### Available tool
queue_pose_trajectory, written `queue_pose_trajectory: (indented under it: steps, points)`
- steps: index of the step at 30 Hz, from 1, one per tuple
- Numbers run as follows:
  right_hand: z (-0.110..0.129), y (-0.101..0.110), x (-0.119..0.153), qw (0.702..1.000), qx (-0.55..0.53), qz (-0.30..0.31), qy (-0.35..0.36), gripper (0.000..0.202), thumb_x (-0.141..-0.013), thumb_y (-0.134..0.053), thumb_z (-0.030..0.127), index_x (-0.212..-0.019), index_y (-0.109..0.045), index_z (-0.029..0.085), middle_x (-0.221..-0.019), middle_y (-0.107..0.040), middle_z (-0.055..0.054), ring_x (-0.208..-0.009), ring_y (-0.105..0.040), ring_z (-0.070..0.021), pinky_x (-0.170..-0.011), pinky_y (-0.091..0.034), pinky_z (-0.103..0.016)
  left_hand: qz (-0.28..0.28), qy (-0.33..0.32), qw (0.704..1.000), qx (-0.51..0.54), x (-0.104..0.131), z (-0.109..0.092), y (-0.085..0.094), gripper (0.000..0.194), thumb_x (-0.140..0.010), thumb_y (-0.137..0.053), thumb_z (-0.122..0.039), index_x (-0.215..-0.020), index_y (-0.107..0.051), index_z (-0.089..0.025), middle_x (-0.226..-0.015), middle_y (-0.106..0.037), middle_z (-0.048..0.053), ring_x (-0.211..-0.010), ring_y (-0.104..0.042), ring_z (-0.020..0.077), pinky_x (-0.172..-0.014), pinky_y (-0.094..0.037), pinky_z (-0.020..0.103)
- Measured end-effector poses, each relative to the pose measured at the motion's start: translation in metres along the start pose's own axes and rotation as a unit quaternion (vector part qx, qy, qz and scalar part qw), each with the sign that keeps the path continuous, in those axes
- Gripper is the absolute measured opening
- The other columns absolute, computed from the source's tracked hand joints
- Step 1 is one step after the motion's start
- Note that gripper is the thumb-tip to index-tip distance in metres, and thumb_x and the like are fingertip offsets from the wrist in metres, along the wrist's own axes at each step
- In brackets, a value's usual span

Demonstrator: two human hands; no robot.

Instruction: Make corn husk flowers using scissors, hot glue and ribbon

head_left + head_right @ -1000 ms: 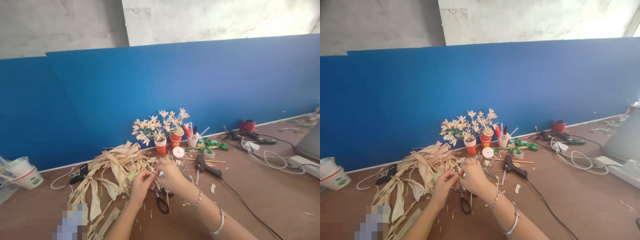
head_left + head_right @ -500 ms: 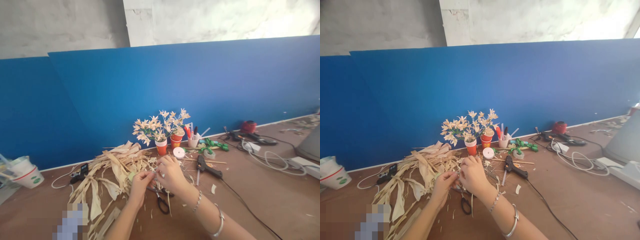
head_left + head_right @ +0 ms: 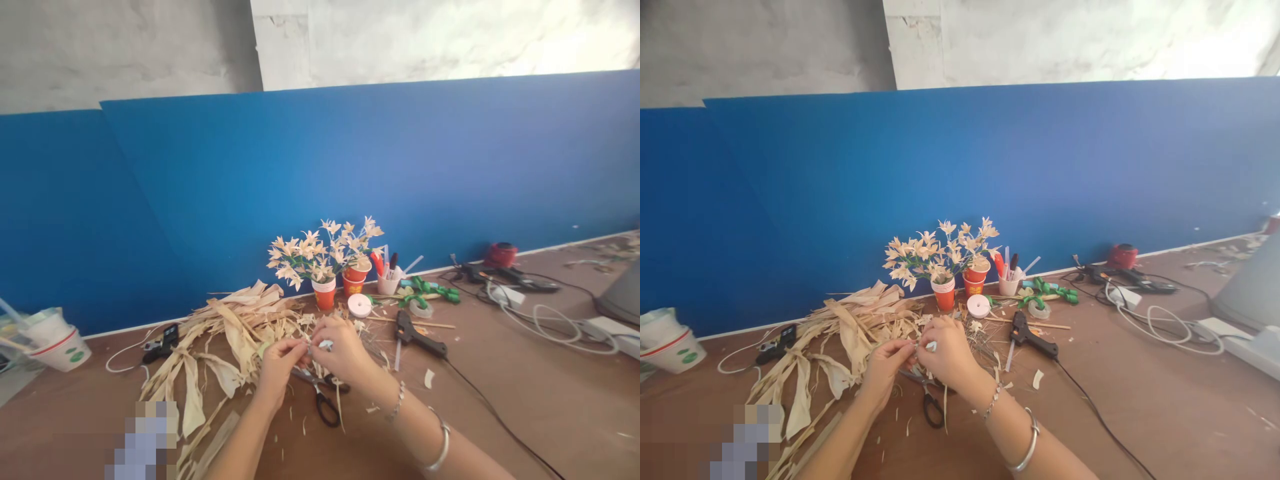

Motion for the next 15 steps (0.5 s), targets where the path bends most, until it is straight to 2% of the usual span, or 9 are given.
queue_pose_trajectory:
  steps: [4, 8, 10, 12, 15]
  points:
    - [-0.006, -0.003, -0.002, 0.984, -0.152, 0.080, -0.049, 0.014, -0.069, -0.058, 0.013, -0.060, -0.067, 0.017, -0.072, -0.064, -0.001, -0.070, -0.056, -0.0134, -0.066, -0.041, -0.024, 0.036, -0.009, 0.999, -0.001, 0.003, -0.005, -0.003, 0.020, -0.059, -0.072, -0.033, -0.064, -0.066, -0.015, -0.049, -0.060, -0.001, -0.048, -0.053, 0.0116, -0.050, -0.042, 0.022]
    - [-0.008, -0.001, -0.002, 0.961, -0.231, 0.141, -0.051, 0.014, -0.069, -0.056, 0.012, -0.061, -0.067, 0.016, -0.071, -0.064, -0.001, -0.070, -0.057, -0.0127, -0.065, -0.042, -0.022, 0.079, -0.024, 0.997, -0.005, 0.007, -0.010, -0.008, 0.017, -0.066, -0.068, -0.032, -0.063, -0.062, -0.015, -0.052, -0.059, -0.001, -0.050, -0.051, 0.0108, -0.049, -0.040, 0.021]
    - [-0.007, -0.001, -0.001, 0.958, -0.227, 0.166, -0.050, 0.015, -0.070, -0.055, 0.014, -0.061, -0.067, 0.016, -0.070, -0.063, -0.001, -0.068, -0.056, -0.0122, -0.064, -0.042, -0.021, 0.093, -0.029, 0.995, -0.005, 0.008, -0.010, -0.010, 0.017, -0.067, -0.067, -0.031, -0.064, -0.061, -0.016, -0.054, -0.058, -0.001, -0.051, -0.050, 0.0109, -0.048, -0.040, 0.021]
    - [-0.007, -0.001, 0.000, 0.969, -0.178, 0.166, -0.052, 0.015, -0.071, -0.054, 0.015, -0.062, -0.066, 0.016, -0.070, -0.062, 0.000, -0.067, -0.056, -0.0121, -0.063, -0.041, -0.022, 0.091, -0.027, 0.995, -0.009, 0.008, -0.008, -0.011, 0.018, -0.067, -0.067, -0.032, -0.064, -0.060, -0.015, -0.054, -0.058, -0.002, -0.049, -0.050, 0.0108, -0.046, -0.039, 0.020]
    - [-0.004, 0.002, 0.001, 0.994, -0.037, 0.090, -0.045, 0.005, -0.067, -0.060, 0.017, -0.066, -0.064, 0.018, -0.076, -0.063, 0.000, -0.075, -0.055, -0.0144, -0.071, -0.038, -0.026, 0.073, -0.026, 0.997, -0.023, 0.006, -0.005, -0.009, 0.020, -0.068, -0.066, -0.033, -0.064, -0.060, -0.015, -0.051, -0.057, -0.002, -0.045, -0.047, 0.0091, -0.043, -0.036, 0.019]
Point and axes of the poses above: each hand's wrist, its own x-axis away from the middle knuckle, its own y-axis out of the back of the hand, z = x × y, the point moved 5 cm from there along -x, towards the middle knuckle
